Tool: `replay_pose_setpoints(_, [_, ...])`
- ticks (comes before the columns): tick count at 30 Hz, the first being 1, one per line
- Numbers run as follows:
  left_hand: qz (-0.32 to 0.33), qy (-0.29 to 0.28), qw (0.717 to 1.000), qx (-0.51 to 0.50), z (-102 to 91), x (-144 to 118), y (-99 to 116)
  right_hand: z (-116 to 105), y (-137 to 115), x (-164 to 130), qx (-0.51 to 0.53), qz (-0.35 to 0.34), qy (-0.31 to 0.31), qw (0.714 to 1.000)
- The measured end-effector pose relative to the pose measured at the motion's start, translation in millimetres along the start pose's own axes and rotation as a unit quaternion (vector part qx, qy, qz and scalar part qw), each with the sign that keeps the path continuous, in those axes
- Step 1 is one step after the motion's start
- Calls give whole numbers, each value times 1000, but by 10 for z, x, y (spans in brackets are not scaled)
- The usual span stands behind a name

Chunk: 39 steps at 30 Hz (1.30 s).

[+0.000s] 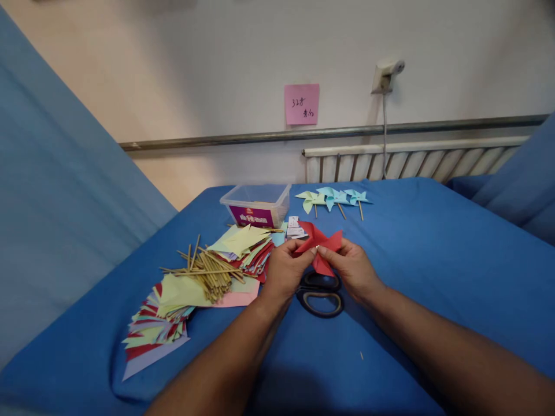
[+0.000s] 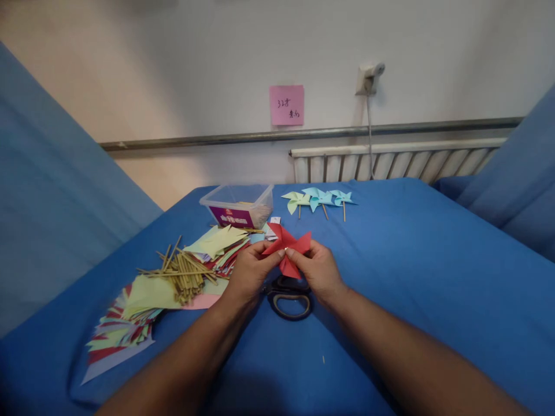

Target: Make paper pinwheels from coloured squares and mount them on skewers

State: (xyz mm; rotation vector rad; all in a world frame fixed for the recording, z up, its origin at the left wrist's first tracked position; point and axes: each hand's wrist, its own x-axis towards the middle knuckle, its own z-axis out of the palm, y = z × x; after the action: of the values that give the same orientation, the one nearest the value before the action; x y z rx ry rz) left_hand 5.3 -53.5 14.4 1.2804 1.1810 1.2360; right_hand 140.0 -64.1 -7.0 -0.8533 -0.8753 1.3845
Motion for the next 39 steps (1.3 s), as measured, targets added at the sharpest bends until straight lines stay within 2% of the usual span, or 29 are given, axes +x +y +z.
replay_pose_setpoints(5, [-7,-12,998,-66,42,-33,1,-16,14,46,-20,-36,35,999])
replay_pose_setpoints(7, [-8,-5,995,-99,55,-35,-4,-63,27,86,-62,-88,64,992])
replay_pose_setpoints(9, [6,35,994,-99,63,-36,-7,-125,18,118,-149,-169,98,969])
replay_pose_setpoints(10, [18,58,994,-88,68,-39,-6,-157,2,126,-211,-218,110,947])
replay_pose_setpoints(12, [34,73,995,-67,81,-57,5,-211,-51,129,-339,-324,111,876])
replay_pose_setpoints(14, [30,35,996,-73,104,-94,29,-244,-113,121,-439,-411,79,795])
replay_pose_setpoints(17, [17,-27,995,-98,141,-155,71,-253,-176,113,-537,-480,25,693])
replay_pose_setpoints(19, [16,-48,992,-112,153,-178,88,-234,-192,113,-577,-505,5,642])
replay_pose_setpoints(22, [16,-67,989,-132,142,-180,86,-182,-193,96,-606,-522,3,601])
replay_pose_setpoints(27, [0,-57,982,-178,104,-147,66,-98,-184,3,-632,-513,-21,580])
replay_pose_setpoints(34, [-59,0,959,-278,69,-47,62,-43,-180,-83,-642,-465,-74,606])
replay_pose_setpoints(37, [-83,15,956,-281,40,-21,56,-37,-166,-105,-613,-461,-93,635])
replay_pose_setpoints(39, [-100,21,955,-277,28,-19,59,-49,-132,-105,-566,-451,-75,686])
